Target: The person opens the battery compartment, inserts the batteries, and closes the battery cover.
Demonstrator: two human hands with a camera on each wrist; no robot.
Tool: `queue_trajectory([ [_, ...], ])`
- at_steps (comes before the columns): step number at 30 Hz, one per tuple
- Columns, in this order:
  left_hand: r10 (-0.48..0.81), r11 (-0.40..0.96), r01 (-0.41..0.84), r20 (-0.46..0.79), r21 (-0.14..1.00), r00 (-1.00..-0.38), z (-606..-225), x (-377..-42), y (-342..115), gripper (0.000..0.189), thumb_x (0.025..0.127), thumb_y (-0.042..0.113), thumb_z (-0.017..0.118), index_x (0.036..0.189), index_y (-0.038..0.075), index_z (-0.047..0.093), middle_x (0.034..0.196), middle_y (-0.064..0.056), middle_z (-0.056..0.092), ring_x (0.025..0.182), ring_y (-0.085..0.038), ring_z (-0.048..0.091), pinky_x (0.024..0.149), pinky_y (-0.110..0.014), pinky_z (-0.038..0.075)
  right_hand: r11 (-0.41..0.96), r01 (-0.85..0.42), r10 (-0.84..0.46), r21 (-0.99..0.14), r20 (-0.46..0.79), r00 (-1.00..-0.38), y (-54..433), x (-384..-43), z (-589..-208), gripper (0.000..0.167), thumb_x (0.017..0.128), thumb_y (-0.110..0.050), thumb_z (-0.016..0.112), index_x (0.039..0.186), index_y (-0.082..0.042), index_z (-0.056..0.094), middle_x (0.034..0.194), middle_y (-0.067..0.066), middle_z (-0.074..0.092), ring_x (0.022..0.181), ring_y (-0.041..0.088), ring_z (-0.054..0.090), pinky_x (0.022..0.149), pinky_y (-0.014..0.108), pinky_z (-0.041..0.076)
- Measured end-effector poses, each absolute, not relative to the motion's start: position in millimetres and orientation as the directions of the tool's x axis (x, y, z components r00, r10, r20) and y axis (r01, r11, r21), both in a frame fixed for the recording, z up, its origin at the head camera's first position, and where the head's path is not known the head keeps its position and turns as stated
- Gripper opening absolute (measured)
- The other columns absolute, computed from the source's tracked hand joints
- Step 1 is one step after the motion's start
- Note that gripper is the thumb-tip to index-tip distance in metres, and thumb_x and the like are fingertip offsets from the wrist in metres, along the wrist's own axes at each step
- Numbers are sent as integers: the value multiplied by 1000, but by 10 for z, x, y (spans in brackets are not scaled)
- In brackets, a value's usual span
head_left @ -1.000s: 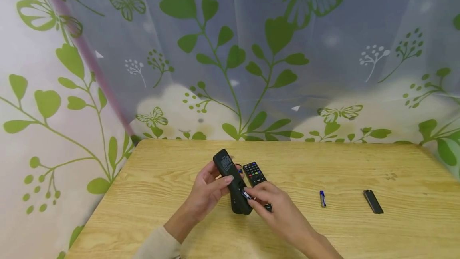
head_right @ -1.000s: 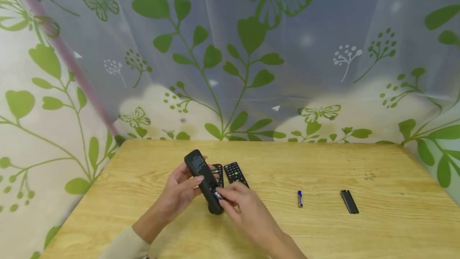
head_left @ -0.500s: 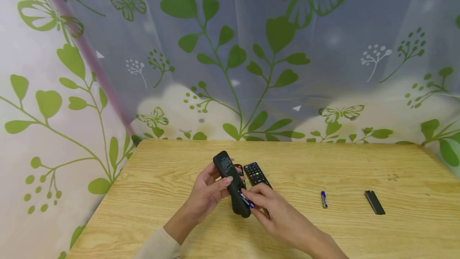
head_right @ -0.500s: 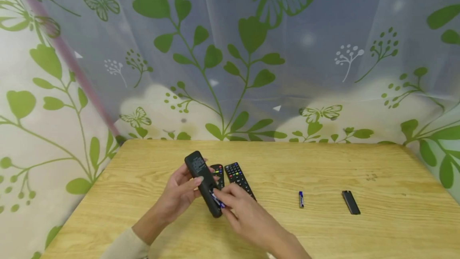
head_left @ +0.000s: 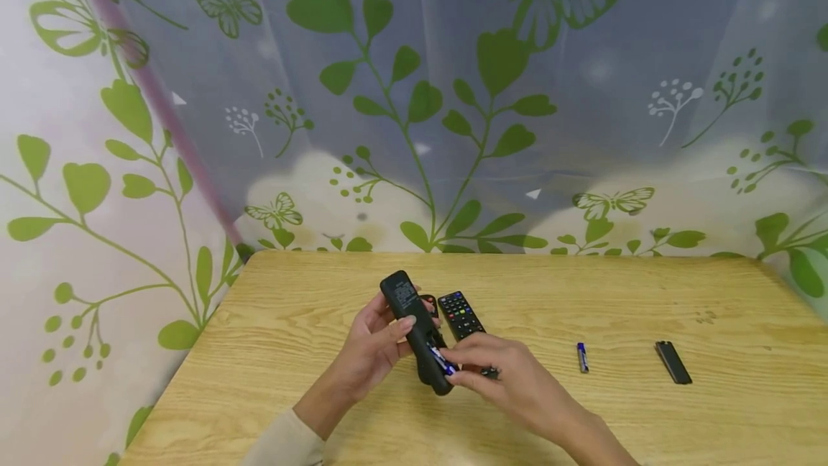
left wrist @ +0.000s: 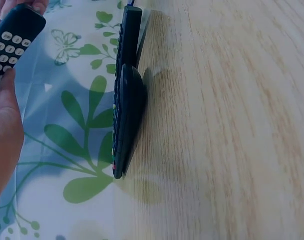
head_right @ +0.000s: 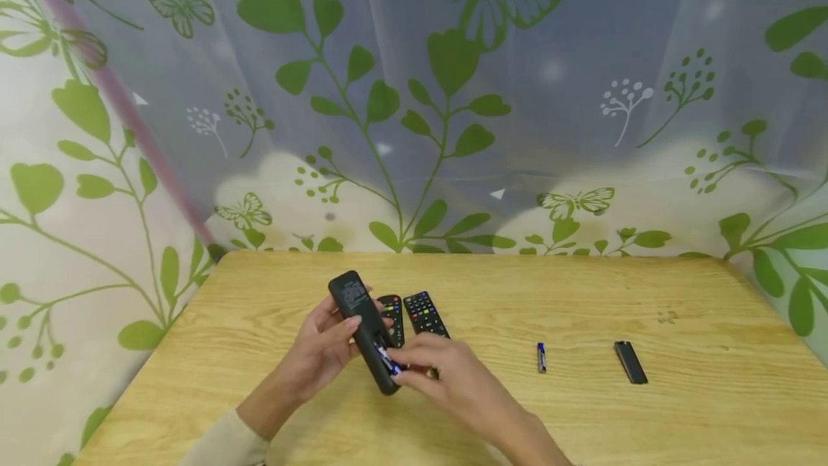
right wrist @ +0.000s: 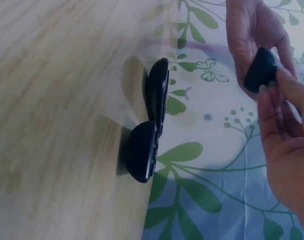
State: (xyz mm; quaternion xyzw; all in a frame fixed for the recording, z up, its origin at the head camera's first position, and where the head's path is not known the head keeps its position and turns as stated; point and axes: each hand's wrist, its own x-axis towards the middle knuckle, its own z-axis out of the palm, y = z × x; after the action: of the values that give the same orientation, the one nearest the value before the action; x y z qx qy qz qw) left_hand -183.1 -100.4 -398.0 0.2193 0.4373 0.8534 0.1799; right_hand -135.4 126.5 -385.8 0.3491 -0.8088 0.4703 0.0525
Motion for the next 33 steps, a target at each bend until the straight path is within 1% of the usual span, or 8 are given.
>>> queue_trajectory([
  [5, 507, -574, -131, 225, 808, -832, -3981, -1831, -1005, 46, 95, 0, 51, 138, 1, 34, 126, -23, 46, 112, -32, 57, 94, -44, 48, 244, -685, -479, -687, 529, -701, 1252, -1362, -3936, 25, 86, -13, 70, 111, -8, 72, 100, -3, 66, 78, 7, 60, 60, 22, 52],
  [11, 502, -588, -134, 231, 798, -833, -3969, -1839, -998, 46, 95, -1, 51, 138, 1, 34, 124, -19, 49, 112, -32, 56, 94, -42, 48, 200, -759, -439, -620, 636, -635, 1220, -1368, -4017, 32, 81, 0, 71, 113, -6, 71, 101, 1, 62, 77, 10, 57, 59, 19, 50],
  [14, 503, -589, -128, 239, 798, -831, -3951, -1842, -997, 45, 96, 0, 51, 138, 1, 34, 124, -19, 50, 111, -30, 57, 93, -41, 49, 202, -737, -401, -645, 632, -663, 1204, -1366, -4039, 32, 81, 1, 72, 112, -7, 72, 102, -1, 57, 79, 11, 54, 60, 19, 49],
  [19, 503, -578, -119, 238, 808, -831, -3905, -1836, -989, 44, 96, 0, 51, 137, 2, 35, 123, -19, 49, 112, -31, 57, 95, -42, 48, 168, -623, -314, -764, 557, -769, 1173, -1345, -4058, 24, 84, -2, 70, 107, -6, 74, 100, -1, 54, 77, 13, 51, 59, 22, 49],
  [23, 501, -567, -115, 231, 816, -834, -3901, -1822, -990, 50, 95, 0, 52, 140, 1, 32, 124, -18, 49, 111, -32, 57, 95, -43, 48, 118, -446, -278, -887, 401, -873, 1149, -1316, -4059, 20, 86, -9, 70, 105, -6, 74, 98, 7, 53, 77, 16, 50, 59, 24, 49],
  [25, 498, -566, -113, 229, 817, -836, -3913, -1816, -993, 54, 94, 0, 53, 142, 0, 28, 124, -19, 49, 111, -32, 58, 94, -43, 48, 98, -367, -275, -925, 330, -903, 1148, -1308, -4063, 20, 88, -12, 69, 106, -6, 74, 99, 9, 52, 79, 16, 49, 61, 24, 49],
  [28, 496, -565, -108, 232, 818, -836, -3928, -1814, -996, 58, 94, 1, 54, 144, -1, 24, 125, -19, 49, 111, -32, 58, 93, -44, 49, 78, -347, -301, -935, 310, -902, 1161, -1307, -4076, 21, 90, -12, 67, 109, -5, 72, 101, 11, 50, 84, 17, 48, 64, 24, 49],
  [33, 496, -574, -103, 245, 812, -833, -3936, -1824, -995, 48, 95, 1, 53, 138, 1, 32, 125, -19, 49, 111, -31, 58, 93, -42, 49, 49, -370, -360, -928, 329, -873, 1193, -1313, -4090, 24, 92, -8, 63, 116, -3, 69, 107, 13, 47, 84, 17, 46, 64, 25, 47],
])
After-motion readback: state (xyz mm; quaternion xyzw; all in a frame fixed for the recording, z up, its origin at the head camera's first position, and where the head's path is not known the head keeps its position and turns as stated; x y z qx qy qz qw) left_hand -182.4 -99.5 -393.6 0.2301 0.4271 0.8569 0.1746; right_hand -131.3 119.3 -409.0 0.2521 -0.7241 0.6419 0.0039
